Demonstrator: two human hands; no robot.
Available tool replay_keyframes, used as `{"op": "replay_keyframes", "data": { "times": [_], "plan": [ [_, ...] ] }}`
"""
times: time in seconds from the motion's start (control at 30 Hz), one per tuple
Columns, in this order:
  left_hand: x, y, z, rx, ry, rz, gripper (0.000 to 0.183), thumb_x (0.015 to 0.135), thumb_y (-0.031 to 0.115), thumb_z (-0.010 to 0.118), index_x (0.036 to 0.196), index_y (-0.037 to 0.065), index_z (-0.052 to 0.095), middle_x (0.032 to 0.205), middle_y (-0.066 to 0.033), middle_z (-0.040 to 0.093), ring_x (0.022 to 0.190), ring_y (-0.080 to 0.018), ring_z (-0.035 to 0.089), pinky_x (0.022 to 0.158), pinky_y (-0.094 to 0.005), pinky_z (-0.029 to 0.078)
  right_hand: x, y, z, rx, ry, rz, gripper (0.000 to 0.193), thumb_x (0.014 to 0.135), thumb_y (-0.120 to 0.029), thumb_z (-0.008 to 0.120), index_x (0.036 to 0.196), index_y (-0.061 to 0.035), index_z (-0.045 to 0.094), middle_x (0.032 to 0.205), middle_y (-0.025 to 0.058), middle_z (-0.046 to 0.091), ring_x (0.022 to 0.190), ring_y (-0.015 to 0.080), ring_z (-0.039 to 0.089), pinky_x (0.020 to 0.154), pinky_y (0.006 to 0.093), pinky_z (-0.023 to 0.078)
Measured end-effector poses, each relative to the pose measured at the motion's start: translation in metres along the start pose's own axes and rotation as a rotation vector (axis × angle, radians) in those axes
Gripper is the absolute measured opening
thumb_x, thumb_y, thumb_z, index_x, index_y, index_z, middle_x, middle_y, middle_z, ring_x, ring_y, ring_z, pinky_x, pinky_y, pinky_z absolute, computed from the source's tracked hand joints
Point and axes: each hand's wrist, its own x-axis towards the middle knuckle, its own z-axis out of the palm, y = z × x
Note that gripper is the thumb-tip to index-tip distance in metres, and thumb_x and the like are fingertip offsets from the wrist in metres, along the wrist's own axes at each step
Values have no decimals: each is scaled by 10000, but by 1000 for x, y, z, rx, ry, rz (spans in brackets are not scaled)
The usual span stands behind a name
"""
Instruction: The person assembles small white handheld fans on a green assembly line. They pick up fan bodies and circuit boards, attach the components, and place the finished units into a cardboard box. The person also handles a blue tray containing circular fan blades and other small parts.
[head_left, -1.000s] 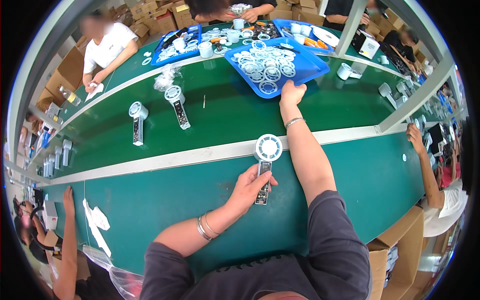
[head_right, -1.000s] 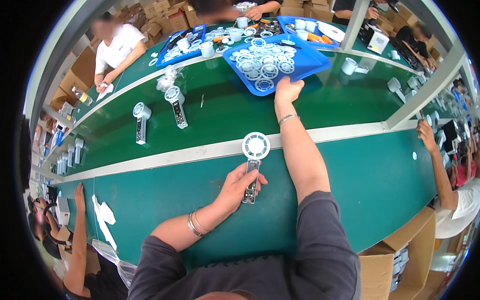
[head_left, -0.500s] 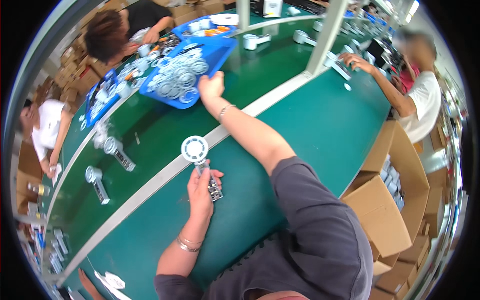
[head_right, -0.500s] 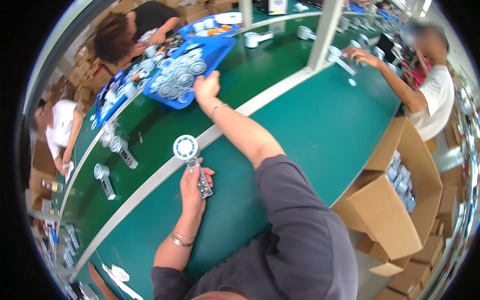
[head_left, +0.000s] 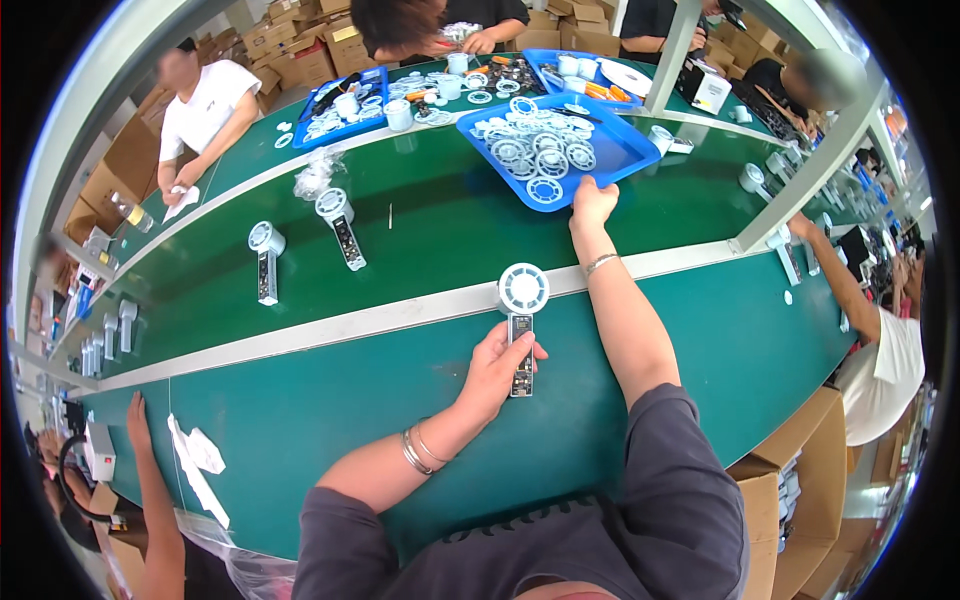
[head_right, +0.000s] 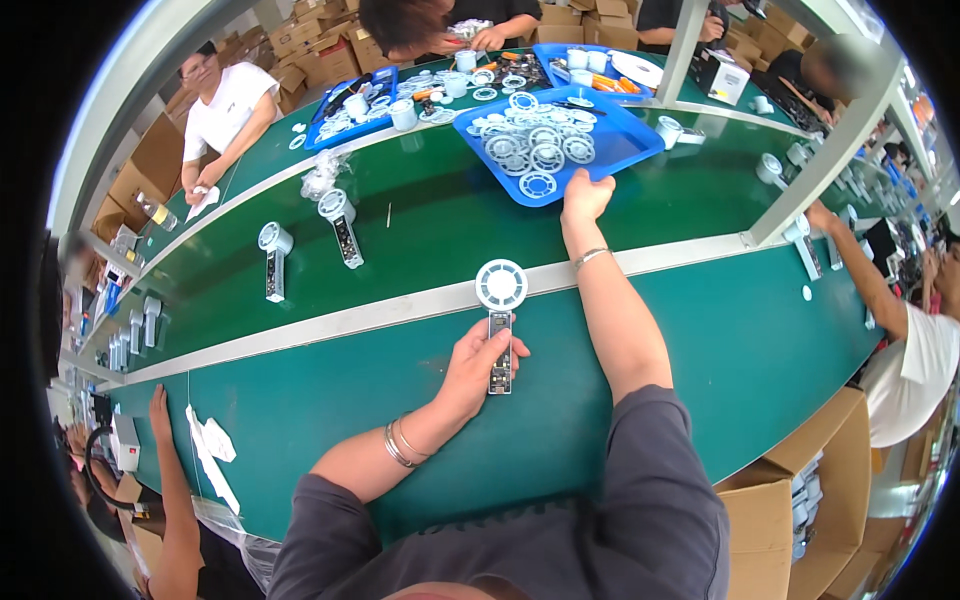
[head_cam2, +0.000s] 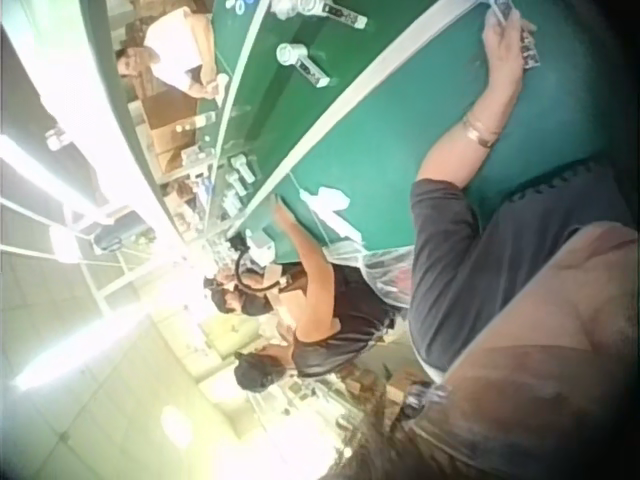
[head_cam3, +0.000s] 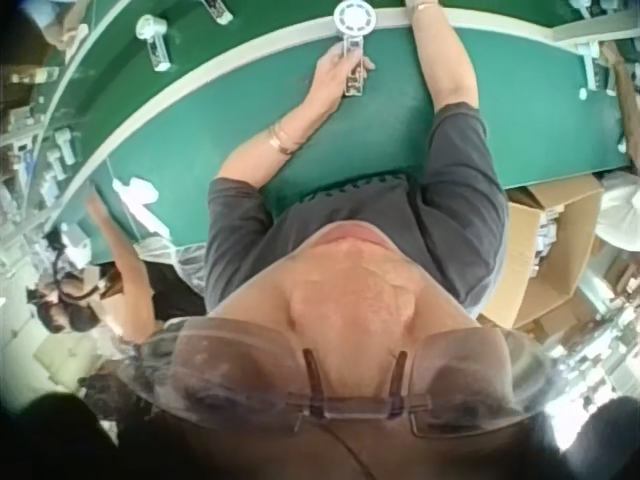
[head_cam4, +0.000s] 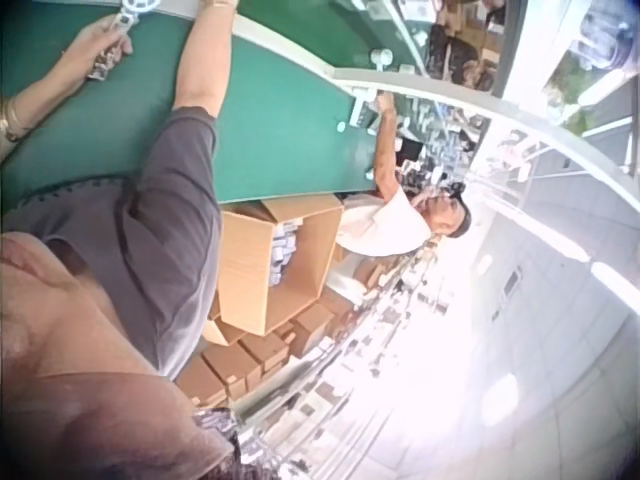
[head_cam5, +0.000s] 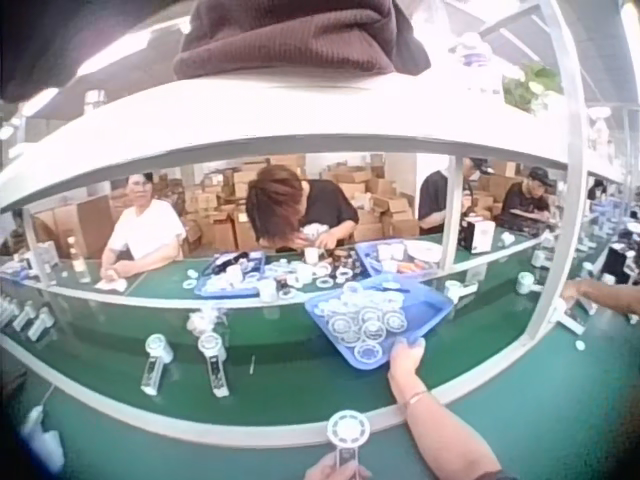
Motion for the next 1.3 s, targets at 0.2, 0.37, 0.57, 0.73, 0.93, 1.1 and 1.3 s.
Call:
{"op": "replay_keyframes", "data": {
  "times": [0.2,0.37,0.57,0.73,0.93,1.1,1.3],
  "plan": [
    [0,-1,-5,-28,50,43,331,940,249,496,1179,23,463,815,-81,602,648,-84,529,553,-210,441,-27,-41,-7,-19,-86,136,198,761,-38,561,930,52,514,844,155,623,705,220,607,645,340,489],
    [6,-4,0,-115,144,67,300,937,256,502,1138,34,476,773,-91,603,590,-100,528,509,-223,433,-39,-95,-66,18,-226,196,193,773,-28,572,939,45,506,746,104,600,602,172,569,512,309,458],
    [8,-6,-9,-168,421,209,229,942,232,496,1072,44,482,733,-84,581,548,-102,508,469,-236,414,-62,-159,-190,-57,-328,193,291,789,-54,573,1038,79,501,942,155,613,819,197,598,713,307,486],
    [7,-3,-8,-82,339,175,333,945,267,489,1141,-1,469,794,-72,575,633,-93,511,541,-232,419,-114,-218,-303,36,-213,358,270,808,-6,526,1063,74,486,984,167,608,839,221,625,733,335,530],
    [10,1,-7,-86,320,144,325,944,272,486,1117,-3,486,793,-64,579,631,-88,511,554,-232,422,-137,-203,-410,-3,83,251,216,801,-3,529,998,64,467,937,156,601,793,189,618,685,297,522],
    [12,3,-13,-80,301,134,305,947,272,483,1100,8,492,788,-67,582,633,-88,522,555,-239,429,-114,-180,-426,-137,221,114,214,802,-48,559,973,51,477,896,131,594,763,157,586,690,276,490],
    [12,3,-11,-90,305,122,299,947,269,483,1097,11,506,795,-70,583,663,-100,528,568,-244,434,-88,-159,-432,-300,147,189,212,867,-124,530,990,43,491,873,106,621,668,162,615,583,267,511]
  ]
}}
